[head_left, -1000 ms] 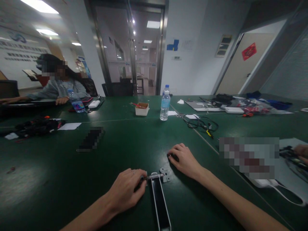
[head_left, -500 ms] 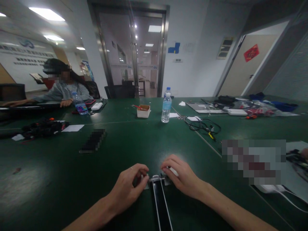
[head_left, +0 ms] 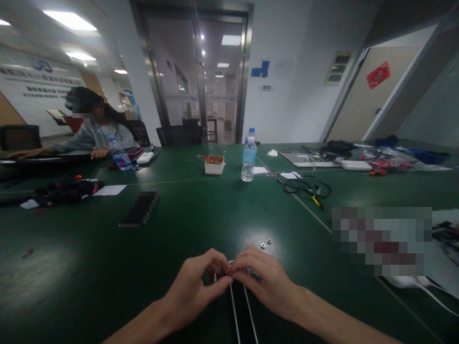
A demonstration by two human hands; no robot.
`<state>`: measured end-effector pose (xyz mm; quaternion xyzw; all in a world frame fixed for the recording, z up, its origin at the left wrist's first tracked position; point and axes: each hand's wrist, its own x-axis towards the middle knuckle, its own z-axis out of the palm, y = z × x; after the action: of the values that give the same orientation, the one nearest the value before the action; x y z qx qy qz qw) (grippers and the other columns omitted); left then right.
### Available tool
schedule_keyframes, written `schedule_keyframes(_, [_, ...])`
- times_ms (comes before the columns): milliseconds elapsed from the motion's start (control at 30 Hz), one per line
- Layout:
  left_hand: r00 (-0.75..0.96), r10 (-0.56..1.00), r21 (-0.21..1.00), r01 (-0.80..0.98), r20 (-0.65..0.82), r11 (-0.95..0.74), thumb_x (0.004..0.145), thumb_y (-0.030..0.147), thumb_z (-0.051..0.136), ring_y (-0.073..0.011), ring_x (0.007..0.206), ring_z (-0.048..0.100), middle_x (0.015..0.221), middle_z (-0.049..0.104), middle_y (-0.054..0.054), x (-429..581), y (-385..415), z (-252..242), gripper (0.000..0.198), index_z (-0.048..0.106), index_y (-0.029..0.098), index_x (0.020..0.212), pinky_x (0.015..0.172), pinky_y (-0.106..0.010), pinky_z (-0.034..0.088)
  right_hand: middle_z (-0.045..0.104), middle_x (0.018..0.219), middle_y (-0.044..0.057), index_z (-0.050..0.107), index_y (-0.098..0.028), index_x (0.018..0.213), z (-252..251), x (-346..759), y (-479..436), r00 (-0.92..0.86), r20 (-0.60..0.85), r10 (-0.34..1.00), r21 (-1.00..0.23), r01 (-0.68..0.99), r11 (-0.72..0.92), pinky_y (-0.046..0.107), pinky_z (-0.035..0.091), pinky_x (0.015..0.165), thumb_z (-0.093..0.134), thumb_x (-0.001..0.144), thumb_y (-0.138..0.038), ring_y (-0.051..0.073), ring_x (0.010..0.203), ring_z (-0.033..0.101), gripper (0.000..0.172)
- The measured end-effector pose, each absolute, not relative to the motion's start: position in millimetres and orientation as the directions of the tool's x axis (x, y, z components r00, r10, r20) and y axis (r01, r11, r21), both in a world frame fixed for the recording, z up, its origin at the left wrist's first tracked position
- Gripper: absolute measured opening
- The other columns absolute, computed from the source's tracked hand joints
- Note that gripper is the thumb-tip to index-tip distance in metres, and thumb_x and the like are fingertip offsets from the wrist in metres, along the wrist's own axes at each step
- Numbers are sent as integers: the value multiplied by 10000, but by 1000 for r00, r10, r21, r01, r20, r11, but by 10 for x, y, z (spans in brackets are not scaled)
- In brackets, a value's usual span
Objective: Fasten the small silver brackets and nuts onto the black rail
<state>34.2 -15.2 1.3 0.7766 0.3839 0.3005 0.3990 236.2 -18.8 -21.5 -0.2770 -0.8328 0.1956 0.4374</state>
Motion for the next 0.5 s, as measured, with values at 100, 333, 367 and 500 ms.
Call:
schedule_keyframes(100, [535,834,864,347,137,-364,819,238,615,-148,677,613,758,642,14,347,-146,12,97,639,181,893,607,-232,469,648,799,35,622,-182,890,-232,2353,-179,-451,628,634,-551,317,772,259,481,671,524,952,-268,141,763,587,144])
schedule_keyframes(333, [576,813,863,367,82,-347,823,237,635,-145,678,608,767,668,10,327,-114,48,95,690,176,871,618,-230,467,626,723,28,600,-175,783,-283,2375,-142,-422,601,678,-513,447,733,275,437,630,568,921,-374,154,718,556,244])
schedule_keyframes(367, [585,808,859,375,72,-348,819,231,642,-144,679,609,767,671,12,326,-115,61,90,693,179,872,621,-228,470,622,708,27,593,-174,766,-289,2377,-138,-424,601,678,-506,455,733,273,428,618,566,920,-384,153,703,549,261])
schedule_keyframes(500, [597,801,842,412,39,-348,817,205,650,-141,677,610,757,675,15,327,-130,108,68,692,176,861,620,-221,475,615,689,24,586,-174,742,-294,2376,-134,-446,578,684,-489,481,727,268,411,605,561,922,-395,147,679,532,286])
